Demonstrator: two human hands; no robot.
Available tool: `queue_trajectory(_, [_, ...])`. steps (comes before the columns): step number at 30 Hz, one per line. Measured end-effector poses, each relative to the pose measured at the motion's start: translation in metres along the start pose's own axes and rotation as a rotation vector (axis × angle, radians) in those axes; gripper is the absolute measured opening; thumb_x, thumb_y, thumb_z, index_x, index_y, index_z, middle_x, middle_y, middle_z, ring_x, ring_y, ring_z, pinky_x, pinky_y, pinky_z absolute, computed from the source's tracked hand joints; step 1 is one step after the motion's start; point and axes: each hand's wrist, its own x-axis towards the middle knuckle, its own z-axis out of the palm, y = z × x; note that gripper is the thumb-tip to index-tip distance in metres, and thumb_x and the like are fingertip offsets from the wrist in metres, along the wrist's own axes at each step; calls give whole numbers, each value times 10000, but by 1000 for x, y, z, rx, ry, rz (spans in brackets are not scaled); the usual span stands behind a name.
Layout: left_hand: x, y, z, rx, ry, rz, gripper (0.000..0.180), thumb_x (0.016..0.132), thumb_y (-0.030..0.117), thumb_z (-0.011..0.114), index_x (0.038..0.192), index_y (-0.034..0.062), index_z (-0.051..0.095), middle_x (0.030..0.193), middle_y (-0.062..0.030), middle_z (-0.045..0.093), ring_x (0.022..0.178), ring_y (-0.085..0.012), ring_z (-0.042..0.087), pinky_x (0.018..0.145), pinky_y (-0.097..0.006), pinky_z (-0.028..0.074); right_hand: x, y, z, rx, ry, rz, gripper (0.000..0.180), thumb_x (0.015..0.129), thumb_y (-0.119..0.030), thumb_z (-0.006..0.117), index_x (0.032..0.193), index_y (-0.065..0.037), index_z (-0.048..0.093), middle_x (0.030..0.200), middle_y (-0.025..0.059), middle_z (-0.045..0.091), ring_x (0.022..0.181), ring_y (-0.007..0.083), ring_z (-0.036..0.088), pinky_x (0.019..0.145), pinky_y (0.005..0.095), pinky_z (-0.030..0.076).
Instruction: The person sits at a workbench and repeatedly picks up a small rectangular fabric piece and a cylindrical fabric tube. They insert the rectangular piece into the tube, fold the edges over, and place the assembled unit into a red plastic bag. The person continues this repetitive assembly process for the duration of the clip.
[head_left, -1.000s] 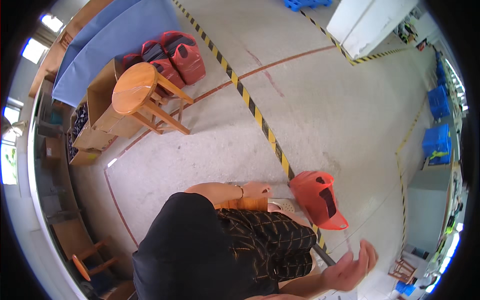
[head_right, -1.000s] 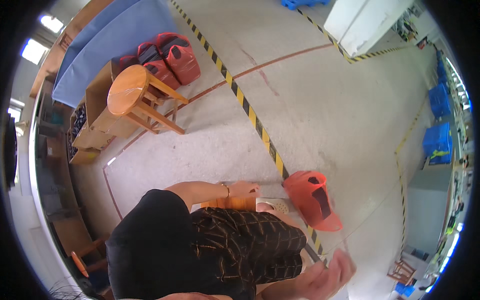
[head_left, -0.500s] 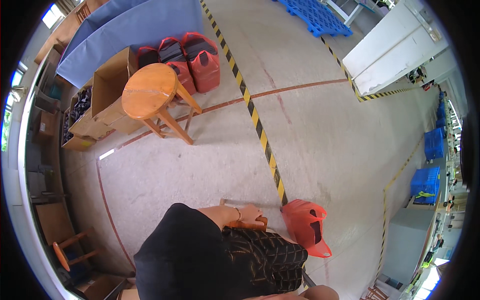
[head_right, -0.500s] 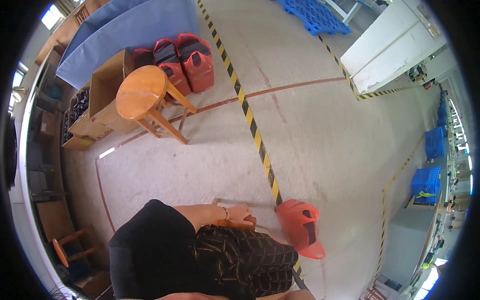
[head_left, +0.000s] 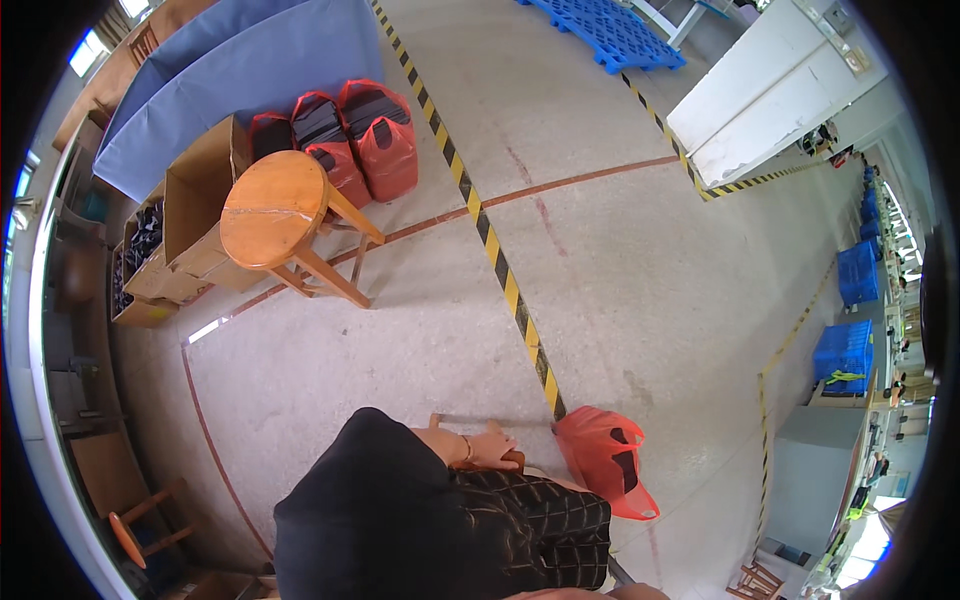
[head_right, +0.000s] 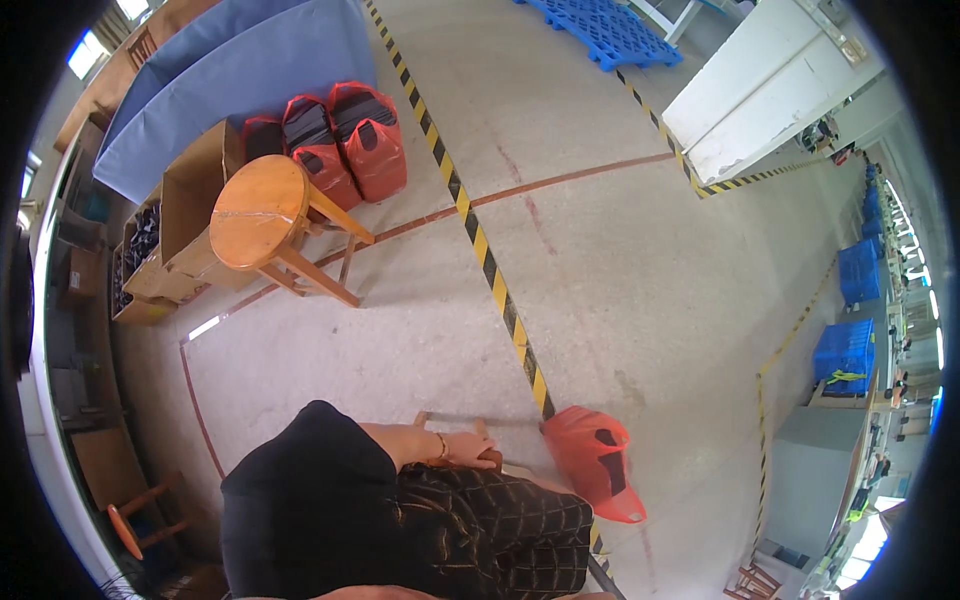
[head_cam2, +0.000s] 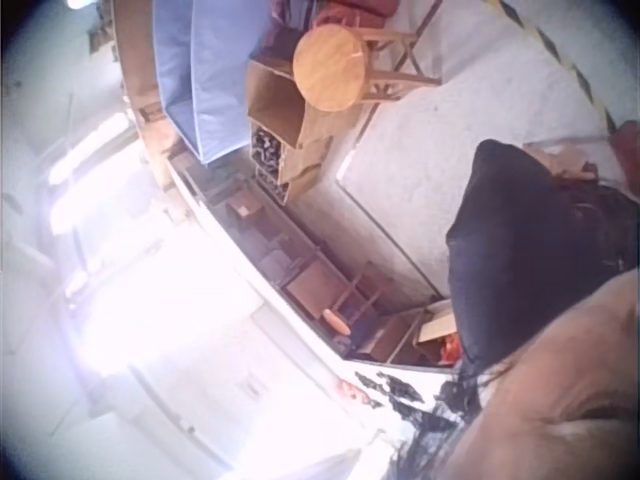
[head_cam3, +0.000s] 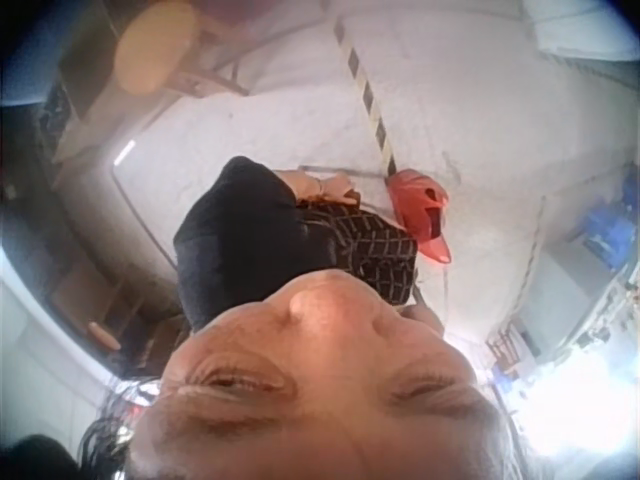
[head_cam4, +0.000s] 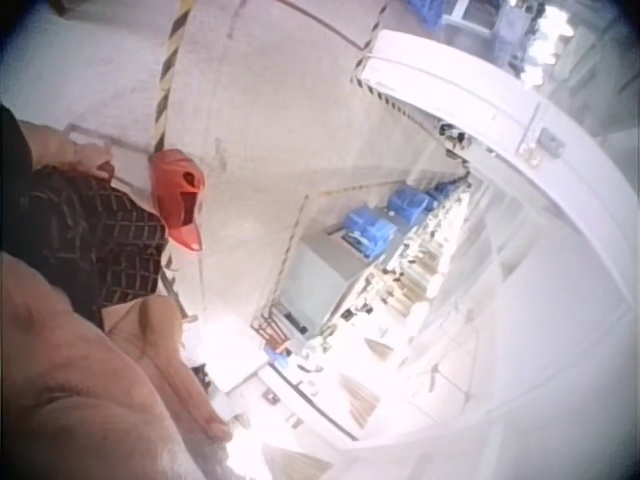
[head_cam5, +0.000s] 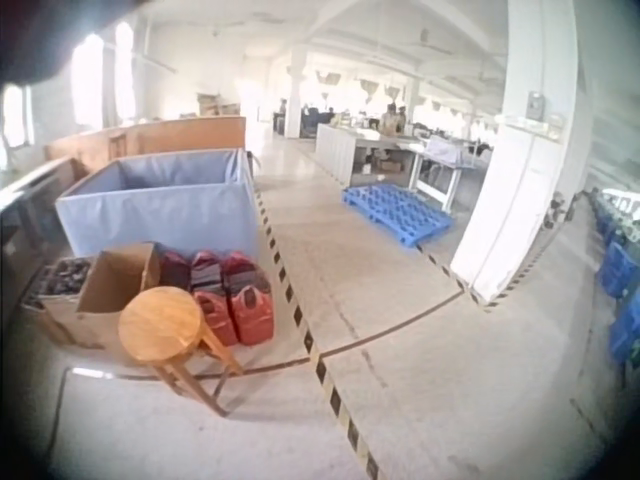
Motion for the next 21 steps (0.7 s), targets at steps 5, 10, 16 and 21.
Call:
queue_trajectory(5, [-2, 6, -11, -89, -58, -33, 599, 913, 534, 547, 1049, -49, 576, 1032, -275, 639, 953, -455, 621, 843, -510, 482, -5, 5, -6, -27, -11, 0, 492, 965, -353, 587, 1309, -12, 502, 1141, 229, 554, 1060, 381, 552, 954, 519, 445])
queue_trajectory(10, [-6, 15, -12, -88, -45, -42, 597, 909, 529, 556, 1056, -50, 579, 1036, -272, 643, 964, -454, 623, 849, -504, 479, -5, 17, -16, -56, -11, 7, 469, 964, -331, 595, 1298, -12, 516, 1138, 230, 555, 1059, 383, 551, 954, 516, 445])
queue_trajectory(16, [-7, 11, -8, 43, 16, -19, 590, 897, 542, 546, 1041, -26, 614, 1005, -273, 664, 936, -463, 631, 857, -503, 480, -4, 32, -30, -84, -5, 13, 442, 963, -305, 605, 1285, -11, 532, 1135, 230, 556, 1058, 384, 551, 954, 513, 446])
queue_trajectory(21, [-2, 15, -9, 46, -53, -71, 610, 888, 546, 553, 1102, -22, 619, 1089, -267, 651, 997, -449, 626, 895, -494, 479, -23, 69, -65, -185, -41, 89, 419, 963, -284, 612, 1274, -11, 545, 1132, 231, 556, 1057, 386, 550, 954, 510, 447])
